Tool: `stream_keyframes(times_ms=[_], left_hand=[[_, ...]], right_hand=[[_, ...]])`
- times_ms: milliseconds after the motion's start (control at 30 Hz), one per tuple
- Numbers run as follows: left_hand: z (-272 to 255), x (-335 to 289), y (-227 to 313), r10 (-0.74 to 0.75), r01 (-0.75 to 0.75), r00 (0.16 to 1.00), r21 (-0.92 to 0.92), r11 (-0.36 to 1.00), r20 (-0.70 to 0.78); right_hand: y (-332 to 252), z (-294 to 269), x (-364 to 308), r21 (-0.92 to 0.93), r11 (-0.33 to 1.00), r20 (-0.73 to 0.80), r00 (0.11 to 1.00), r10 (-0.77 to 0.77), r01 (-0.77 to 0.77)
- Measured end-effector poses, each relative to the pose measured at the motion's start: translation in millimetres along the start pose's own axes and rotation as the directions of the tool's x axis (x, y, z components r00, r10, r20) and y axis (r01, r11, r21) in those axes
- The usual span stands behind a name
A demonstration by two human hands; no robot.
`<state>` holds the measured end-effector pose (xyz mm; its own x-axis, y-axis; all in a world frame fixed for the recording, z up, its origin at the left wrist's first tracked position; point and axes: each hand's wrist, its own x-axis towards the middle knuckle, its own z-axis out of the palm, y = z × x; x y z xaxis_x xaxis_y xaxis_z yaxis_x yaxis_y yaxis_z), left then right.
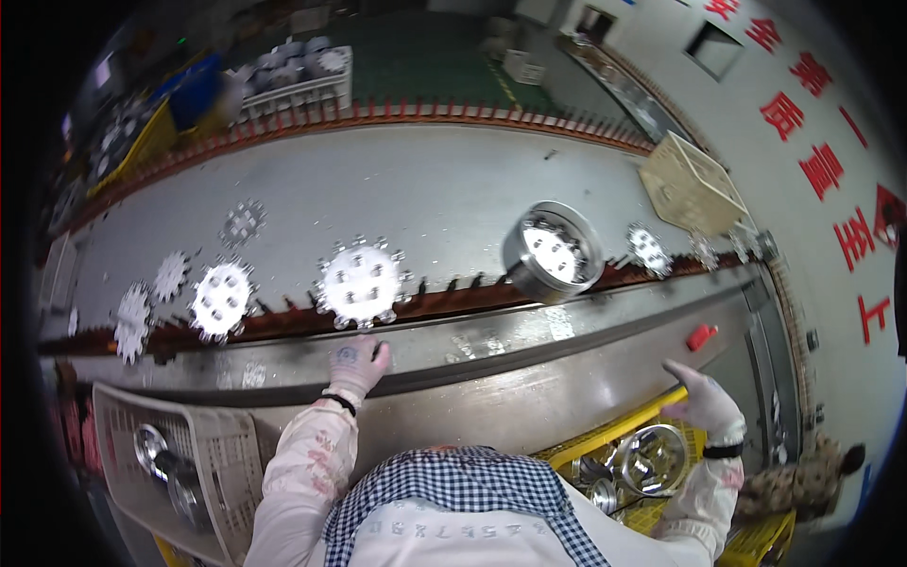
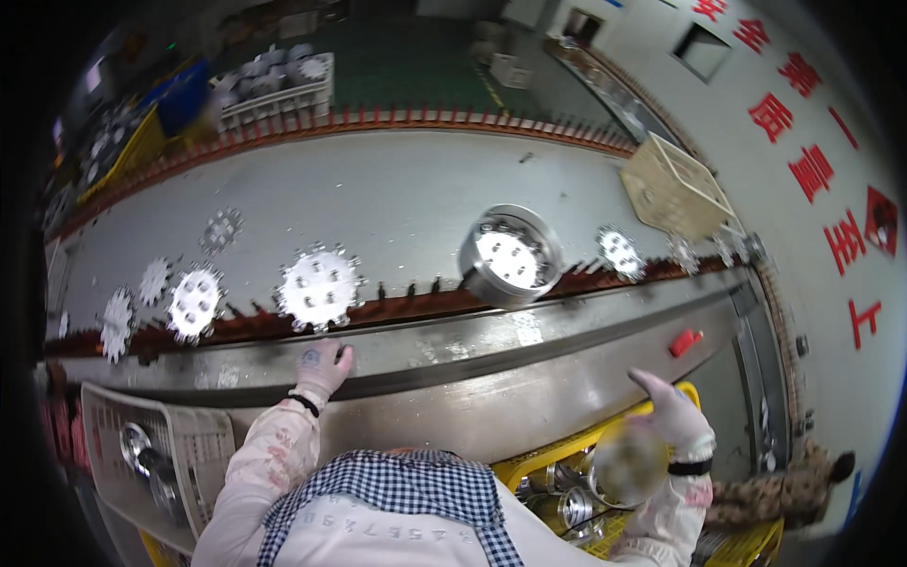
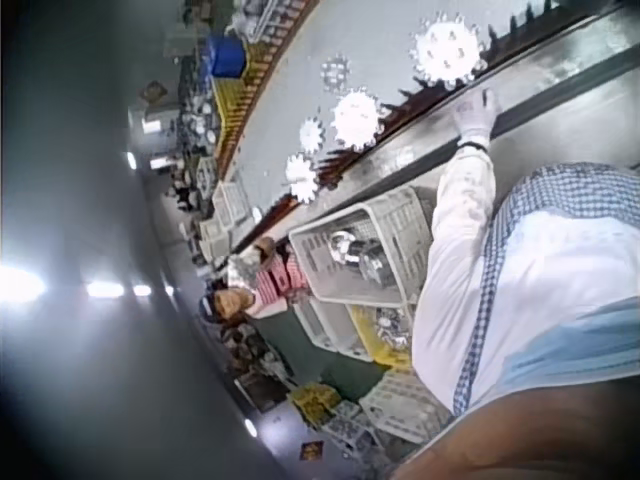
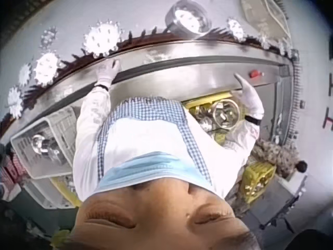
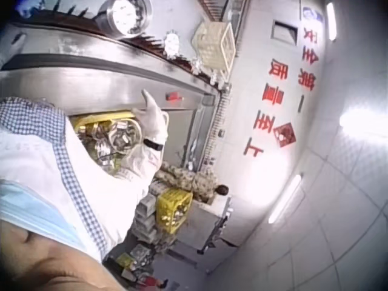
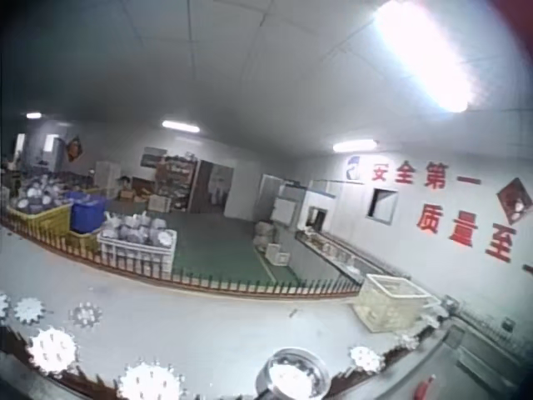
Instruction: Assembling and sorting circular metal components at a manufacturing conveyor belt.
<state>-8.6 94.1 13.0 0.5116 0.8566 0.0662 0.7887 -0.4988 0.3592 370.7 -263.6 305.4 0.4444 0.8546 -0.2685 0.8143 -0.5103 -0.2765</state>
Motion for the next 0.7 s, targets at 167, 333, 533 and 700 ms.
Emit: stream_keyframes(times_ms=[167, 333, 533, 700], left_hand=[[17.5, 18.5, 30.1, 0.136, -0.140, 0.978, -0.014, 0.990, -0.159], [32.4, 23.0, 37.1, 0.190, -0.175, 0.916, 0.074, 0.982, -0.354], [30.5, 33.9, 62.6, 0.135, -0.131, 0.979, 0.041, 0.991, -0.150], [10.4, 38.3, 72.7, 0.098, -0.094, 0.972, 0.030, 0.995, -0.215]], right_hand=[[-29.2, -14.1, 99.0, 0.001, 0.921, -0.369, 0.857, -0.361, 0.389], [-126.1, -32.0, 267.1, -0.432, 0.573, -0.346, 0.458, -0.819, 0.697], [-202.3, -6.3, 373.0, -0.430, 0.663, 0.258, 0.786, -0.561, 0.614], [-217.8, -5.1, 333.9, -0.542, 0.416, 0.095, 0.545, -0.833, 0.730]])
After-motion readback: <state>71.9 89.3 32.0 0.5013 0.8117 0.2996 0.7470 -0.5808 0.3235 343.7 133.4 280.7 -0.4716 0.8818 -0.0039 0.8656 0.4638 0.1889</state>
